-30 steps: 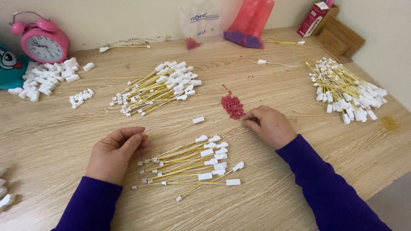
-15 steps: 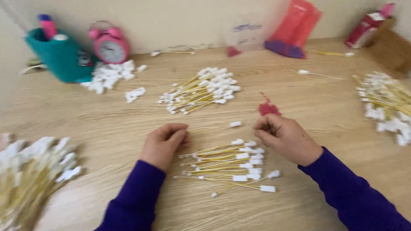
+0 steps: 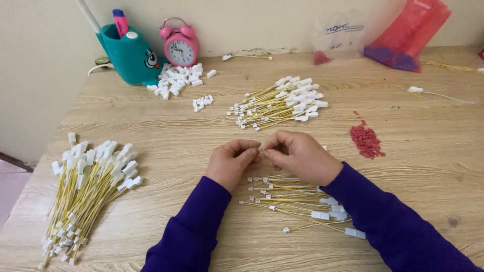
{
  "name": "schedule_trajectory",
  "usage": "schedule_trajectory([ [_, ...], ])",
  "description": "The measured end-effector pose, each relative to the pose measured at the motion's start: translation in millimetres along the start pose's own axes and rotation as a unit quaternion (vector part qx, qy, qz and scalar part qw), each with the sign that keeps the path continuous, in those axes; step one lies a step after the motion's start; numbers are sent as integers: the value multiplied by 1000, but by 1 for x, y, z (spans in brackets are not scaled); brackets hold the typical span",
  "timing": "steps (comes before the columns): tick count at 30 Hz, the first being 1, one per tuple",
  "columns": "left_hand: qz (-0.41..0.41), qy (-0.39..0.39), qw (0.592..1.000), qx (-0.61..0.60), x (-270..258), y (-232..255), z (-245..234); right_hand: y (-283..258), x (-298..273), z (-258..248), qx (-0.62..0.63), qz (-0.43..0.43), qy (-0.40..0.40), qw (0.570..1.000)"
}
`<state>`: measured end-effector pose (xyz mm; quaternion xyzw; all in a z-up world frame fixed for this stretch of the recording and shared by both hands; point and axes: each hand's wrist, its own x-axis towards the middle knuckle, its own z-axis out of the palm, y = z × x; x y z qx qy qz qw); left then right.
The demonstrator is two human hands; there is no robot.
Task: Assembling small electronic components by attaching red beads to the ends of wires with connectors.
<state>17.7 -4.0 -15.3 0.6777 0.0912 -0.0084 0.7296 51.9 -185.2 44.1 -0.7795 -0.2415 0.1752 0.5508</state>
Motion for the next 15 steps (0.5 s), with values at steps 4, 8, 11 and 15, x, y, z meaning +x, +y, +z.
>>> schedule_trajectory([
  [4,-4,-2,997,-80,1,-6,1,15,1,-4,14,-19,30,999],
  [8,15,-5,992,-129,-3,-2,2,-6,-6,-5,-59,-98,72,991],
  [11,16,-7,990,-139,-7,2,3,-16,-8,-5,-150,-176,84,969],
  [15,11,-12,990,-143,-6,3,1,-19,-8,1,-209,-230,105,945],
])
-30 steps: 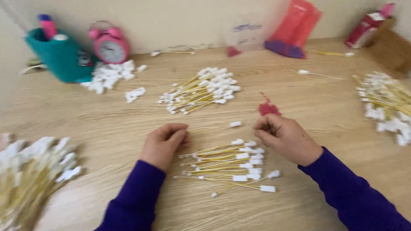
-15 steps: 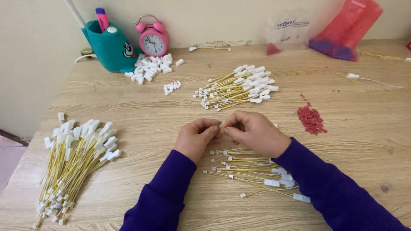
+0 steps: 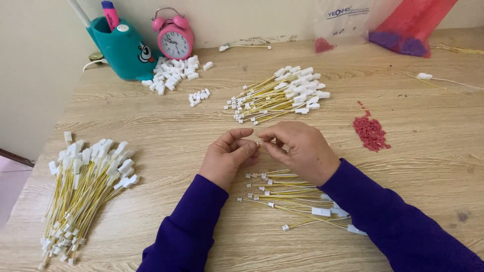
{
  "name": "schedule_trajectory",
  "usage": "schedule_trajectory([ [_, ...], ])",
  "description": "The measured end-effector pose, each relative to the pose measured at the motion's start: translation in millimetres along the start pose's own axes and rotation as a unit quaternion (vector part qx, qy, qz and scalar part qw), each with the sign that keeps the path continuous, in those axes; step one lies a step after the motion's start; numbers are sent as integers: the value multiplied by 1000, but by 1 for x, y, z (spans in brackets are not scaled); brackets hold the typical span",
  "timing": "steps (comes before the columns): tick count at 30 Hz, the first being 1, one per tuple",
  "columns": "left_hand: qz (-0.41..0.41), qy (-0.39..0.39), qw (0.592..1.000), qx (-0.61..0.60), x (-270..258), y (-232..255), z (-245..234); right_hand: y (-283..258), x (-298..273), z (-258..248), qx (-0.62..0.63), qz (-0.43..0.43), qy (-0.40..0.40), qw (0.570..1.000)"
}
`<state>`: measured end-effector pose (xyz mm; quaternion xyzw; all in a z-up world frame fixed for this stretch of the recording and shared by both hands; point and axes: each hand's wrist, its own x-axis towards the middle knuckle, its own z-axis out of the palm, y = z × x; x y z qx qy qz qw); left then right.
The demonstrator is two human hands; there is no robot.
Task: Assembling small electronic components by attaching red beads to the ends of wires with connectors.
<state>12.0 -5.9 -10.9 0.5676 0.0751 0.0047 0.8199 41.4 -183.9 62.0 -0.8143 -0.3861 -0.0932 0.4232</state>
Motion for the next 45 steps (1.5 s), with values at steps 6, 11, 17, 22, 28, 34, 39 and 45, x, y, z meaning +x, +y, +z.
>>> schedule_trajectory([
  [6,5,3,1000,-5,1,-2,0,6,1,3,-113,-119,42,986],
  [11,7,0,1000,2,1,-4,-1,13,-1,6,-124,-132,34,983],
  [17,25,-16,999,13,2,-7,-3,15,-2,6,-119,-118,17,986],
  [22,27,-21,999,17,5,-12,-7,20,-4,8,-94,-73,-7,993],
  [28,32,-22,999,10,6,-11,-6,18,-7,9,-33,-11,-28,999],
  [34,23,-20,1000,-4,2,-6,-5,9,-4,8,9,12,-27,1000],
  [39,28,-23,999,-16,5,-13,-8,11,-6,10,29,32,-31,999],
  [45,20,-24,999,-9,0,-3,-4,13,-6,3,162,131,-56,977],
])
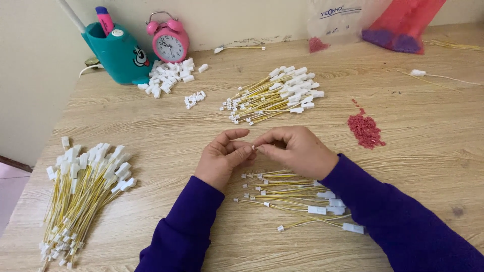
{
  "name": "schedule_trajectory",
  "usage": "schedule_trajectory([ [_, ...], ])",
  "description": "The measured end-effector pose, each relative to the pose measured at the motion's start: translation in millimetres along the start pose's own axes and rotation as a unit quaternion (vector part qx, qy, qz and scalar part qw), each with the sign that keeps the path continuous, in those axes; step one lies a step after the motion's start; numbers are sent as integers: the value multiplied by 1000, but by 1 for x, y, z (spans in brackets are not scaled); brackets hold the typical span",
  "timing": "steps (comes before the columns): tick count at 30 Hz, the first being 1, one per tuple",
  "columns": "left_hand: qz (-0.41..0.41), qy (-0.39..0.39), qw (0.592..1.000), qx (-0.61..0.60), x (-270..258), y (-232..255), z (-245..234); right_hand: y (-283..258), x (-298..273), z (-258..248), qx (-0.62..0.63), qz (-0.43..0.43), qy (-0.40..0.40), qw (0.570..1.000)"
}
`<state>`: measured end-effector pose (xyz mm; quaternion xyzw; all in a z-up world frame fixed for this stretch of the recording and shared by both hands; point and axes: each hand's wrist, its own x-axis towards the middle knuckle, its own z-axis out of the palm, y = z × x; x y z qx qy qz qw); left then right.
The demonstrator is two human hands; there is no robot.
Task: Assembling small electronic components by attaching red beads to the ends of wires with connectors.
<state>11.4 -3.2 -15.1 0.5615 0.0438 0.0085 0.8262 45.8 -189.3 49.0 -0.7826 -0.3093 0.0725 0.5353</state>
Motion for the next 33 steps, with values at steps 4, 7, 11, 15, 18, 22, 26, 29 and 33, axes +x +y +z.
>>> schedule_trajectory([
  [4,4,-14,1000,2,-1,-2,1,10,0,4,10,56,9,998],
  [7,15,-21,999,30,0,-5,-1,7,0,5,-15,78,23,997],
  [11,32,-27,997,68,2,-11,0,2,-1,5,-24,90,36,995],
  [15,43,-25,996,78,-1,-8,2,-12,-4,3,-42,90,37,994],
  [18,24,-46,996,70,-1,-3,4,-25,0,-11,-91,117,-10,989],
  [22,1,-73,988,135,-7,5,-1,-12,19,-39,-295,114,-24,948],
  [26,1,-74,981,181,-8,10,-4,34,47,-59,-451,66,11,890],
  [29,-11,-58,981,182,-16,29,8,46,55,-61,-475,107,24,873],
  [33,-16,-29,987,157,-6,8,4,29,49,-54,-475,126,2,871],
])
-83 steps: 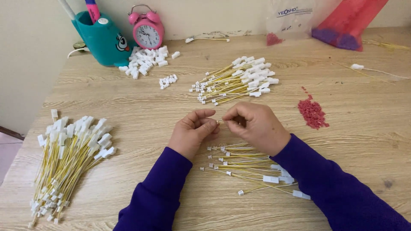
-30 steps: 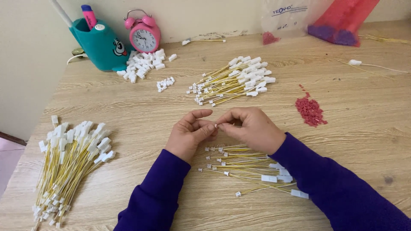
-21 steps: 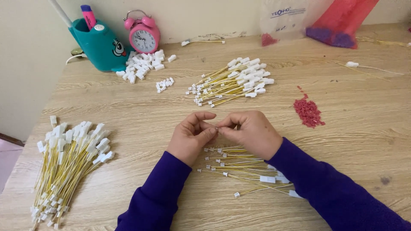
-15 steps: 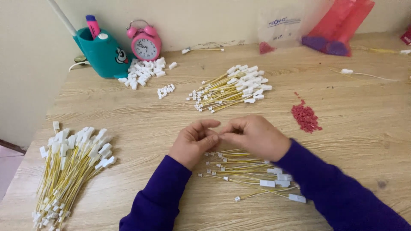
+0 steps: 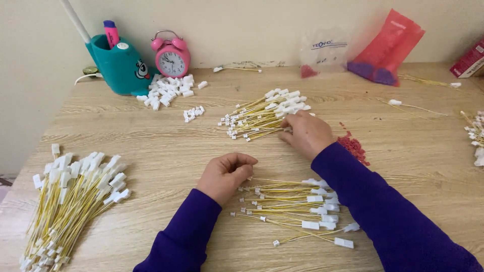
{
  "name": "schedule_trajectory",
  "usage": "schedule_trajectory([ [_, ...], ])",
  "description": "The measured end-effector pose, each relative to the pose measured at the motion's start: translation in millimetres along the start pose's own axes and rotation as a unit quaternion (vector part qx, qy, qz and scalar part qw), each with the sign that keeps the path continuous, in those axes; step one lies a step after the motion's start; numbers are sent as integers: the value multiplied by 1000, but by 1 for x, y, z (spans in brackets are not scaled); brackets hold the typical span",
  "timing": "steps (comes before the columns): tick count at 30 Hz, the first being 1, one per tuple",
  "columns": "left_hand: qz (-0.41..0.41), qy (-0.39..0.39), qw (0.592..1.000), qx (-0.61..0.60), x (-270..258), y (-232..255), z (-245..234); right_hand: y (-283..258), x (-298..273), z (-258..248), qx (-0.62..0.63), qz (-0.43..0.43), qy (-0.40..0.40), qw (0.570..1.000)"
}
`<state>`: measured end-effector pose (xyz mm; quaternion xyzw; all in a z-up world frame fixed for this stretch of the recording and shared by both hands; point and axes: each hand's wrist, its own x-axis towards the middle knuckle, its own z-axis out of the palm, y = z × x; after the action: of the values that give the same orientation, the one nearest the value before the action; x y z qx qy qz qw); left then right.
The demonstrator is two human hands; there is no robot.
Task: Assembling small electronic components by attaching red beads to the ends of wires with connectors.
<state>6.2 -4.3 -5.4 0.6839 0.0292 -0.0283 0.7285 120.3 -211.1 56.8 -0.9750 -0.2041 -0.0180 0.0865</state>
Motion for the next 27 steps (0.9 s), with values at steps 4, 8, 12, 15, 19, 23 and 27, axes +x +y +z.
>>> schedule_trajectory([
  [4,16,11,999,34,3,-7,1,-3,2,2,-2,-3,11,1000],
  [8,8,43,998,33,10,-11,-1,7,7,13,-14,-20,45,999],
  [12,2,80,997,-23,11,-10,1,12,4,-1,34,-46,33,998],
  [15,11,87,993,-81,12,-12,3,17,-2,-7,237,-42,22,970],
  [19,18,78,993,-88,14,-16,1,14,-11,-15,230,-65,26,971],
  [23,27,87,991,-100,14,-19,-2,7,-28,-26,449,2,9,894],
  [27,27,77,989,-125,16,-19,-3,5,-49,-30,466,15,13,885],
])
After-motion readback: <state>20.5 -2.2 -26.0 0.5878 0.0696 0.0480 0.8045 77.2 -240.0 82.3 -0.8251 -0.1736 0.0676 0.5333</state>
